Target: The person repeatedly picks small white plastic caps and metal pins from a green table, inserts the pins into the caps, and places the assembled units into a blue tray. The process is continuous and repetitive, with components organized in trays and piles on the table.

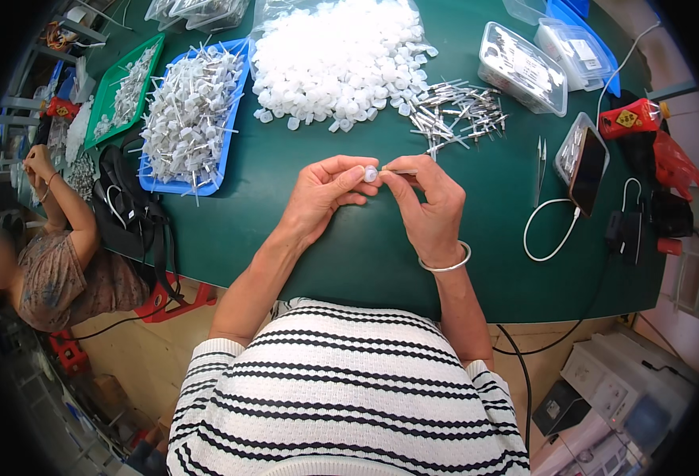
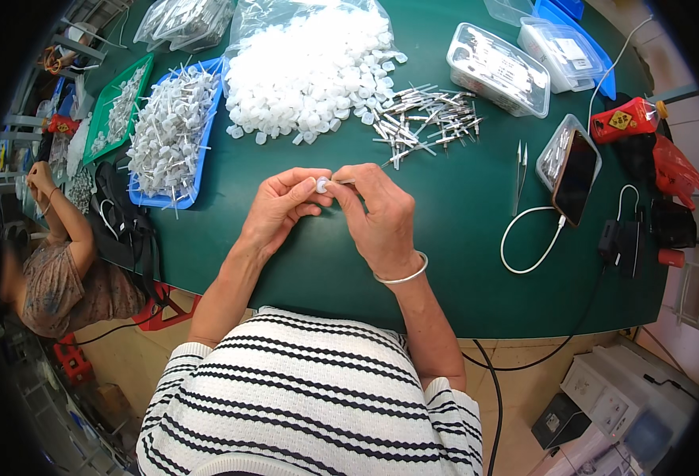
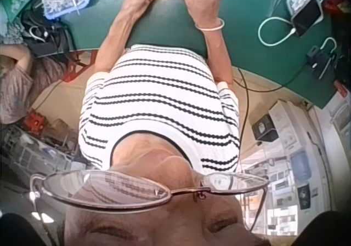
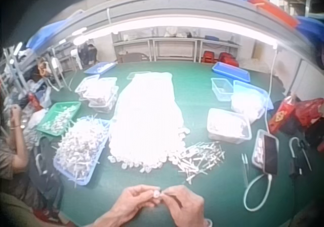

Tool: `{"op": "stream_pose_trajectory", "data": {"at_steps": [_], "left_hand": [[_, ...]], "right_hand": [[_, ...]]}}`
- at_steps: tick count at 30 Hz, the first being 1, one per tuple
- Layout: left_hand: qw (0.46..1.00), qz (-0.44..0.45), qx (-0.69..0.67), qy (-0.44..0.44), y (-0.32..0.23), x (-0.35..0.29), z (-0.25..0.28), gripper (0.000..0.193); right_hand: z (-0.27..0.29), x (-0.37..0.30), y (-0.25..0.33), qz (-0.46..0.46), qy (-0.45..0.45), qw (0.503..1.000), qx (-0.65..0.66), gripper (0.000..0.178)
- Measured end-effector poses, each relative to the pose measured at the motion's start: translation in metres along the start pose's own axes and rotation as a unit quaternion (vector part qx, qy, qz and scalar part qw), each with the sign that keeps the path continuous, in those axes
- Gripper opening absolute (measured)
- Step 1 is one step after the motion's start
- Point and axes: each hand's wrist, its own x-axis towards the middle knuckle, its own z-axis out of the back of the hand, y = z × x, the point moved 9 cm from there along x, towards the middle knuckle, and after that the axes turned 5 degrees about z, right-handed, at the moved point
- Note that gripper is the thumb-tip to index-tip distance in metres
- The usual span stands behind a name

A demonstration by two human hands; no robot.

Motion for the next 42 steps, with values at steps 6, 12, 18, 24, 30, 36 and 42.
{"op": "stream_pose_trajectory", "data": {"at_steps": [6,12,18,24,30,36,42], "left_hand": [[1.000,0.001,-0.002,-0.002,0.0010,0.0005,0.0015,0.027],[1.000,-0.002,-0.012,-0.011,0.0018,0.0010,0.0024,0.027],[1.000,-0.002,-0.014,-0.008,0.0021,0.0004,0.0020,0.027],[1.000,0.004,-0.022,-0.004,0.0028,0.0007,0.0010,0.027],[1.000,0.015,-0.027,0.003,0.0032,0.0009,-0.0001,0.027],[1.000,0.017,-0.022,0.001,0.0027,0.0006,-0.0001,0.028],[1.000,0.017,-0.020,-0.001,0.0030,0.0009,0.0005,0.028]], "right_hand": [[0.0004,0.0014,0.0019,0.013,0.012,1.000,-0.016,0.013],[-0.0004,0.0010,0.0009,0.010,0.018,1.000,-0.014,0.013],[-0.0008,-0.0001,-0.0009,-0.002,0.009,1.000,0.002,0.012],[-0.0020,-0.0011,-0.0040,-0.033,0.006,0.999,0.034,0.011],[-0.0009,-0.0001,-0.0038,-0.019,0.006,1.000,0.020,0.010],[-0.0017,-0.0004,-0.0034,-0.020,0.012,1.000,0.017,0.010],[-0.0012,0.0015,-0.0007,-0.003,0.022,1.000,0.008,0.010]]}}
